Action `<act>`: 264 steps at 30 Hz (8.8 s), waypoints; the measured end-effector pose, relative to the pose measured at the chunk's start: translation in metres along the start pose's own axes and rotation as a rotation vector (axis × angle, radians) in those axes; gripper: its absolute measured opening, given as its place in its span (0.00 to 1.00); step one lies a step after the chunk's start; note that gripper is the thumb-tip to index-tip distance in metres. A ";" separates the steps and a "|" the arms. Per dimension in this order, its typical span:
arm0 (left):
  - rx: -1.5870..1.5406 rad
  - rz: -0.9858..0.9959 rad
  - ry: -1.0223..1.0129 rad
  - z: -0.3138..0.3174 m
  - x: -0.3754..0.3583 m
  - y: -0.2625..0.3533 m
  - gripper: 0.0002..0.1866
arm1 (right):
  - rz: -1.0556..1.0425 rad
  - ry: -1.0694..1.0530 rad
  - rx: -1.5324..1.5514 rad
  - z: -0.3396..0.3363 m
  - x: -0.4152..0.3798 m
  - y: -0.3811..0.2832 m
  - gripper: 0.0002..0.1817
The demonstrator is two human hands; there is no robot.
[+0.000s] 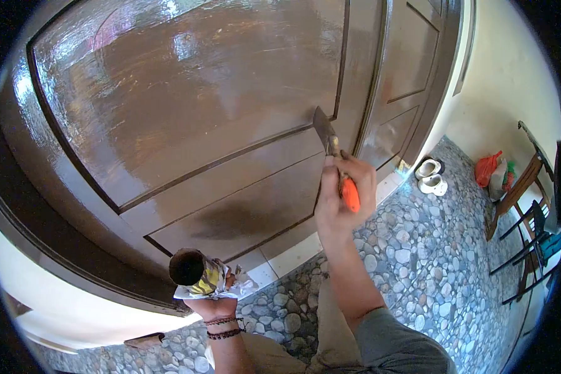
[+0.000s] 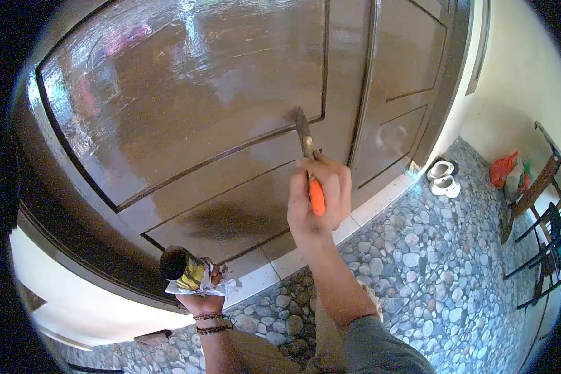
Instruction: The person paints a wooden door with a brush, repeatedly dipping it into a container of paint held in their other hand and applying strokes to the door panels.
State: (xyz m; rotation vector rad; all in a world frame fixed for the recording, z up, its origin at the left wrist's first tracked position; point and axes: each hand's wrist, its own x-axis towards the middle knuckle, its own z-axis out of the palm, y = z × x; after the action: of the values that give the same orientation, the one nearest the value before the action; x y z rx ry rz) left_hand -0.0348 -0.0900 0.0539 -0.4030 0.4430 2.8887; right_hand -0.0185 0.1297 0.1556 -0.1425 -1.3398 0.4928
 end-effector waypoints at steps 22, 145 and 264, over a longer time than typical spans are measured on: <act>-0.001 0.035 0.117 -0.004 0.003 0.006 0.26 | 0.242 0.043 0.315 0.011 -0.044 -0.023 0.05; -0.149 0.114 -0.017 -0.020 -0.002 0.052 0.24 | 0.041 -0.178 0.279 0.047 -0.045 -0.117 0.05; -0.193 0.032 0.008 -0.036 0.004 0.060 0.25 | 0.015 -0.461 0.681 0.080 -0.027 -0.137 0.09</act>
State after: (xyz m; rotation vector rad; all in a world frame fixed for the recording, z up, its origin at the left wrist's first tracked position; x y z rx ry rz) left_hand -0.0438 -0.1568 0.0354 -0.4399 0.1728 2.9723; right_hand -0.0629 -0.0179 0.2017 0.5522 -1.5382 1.0089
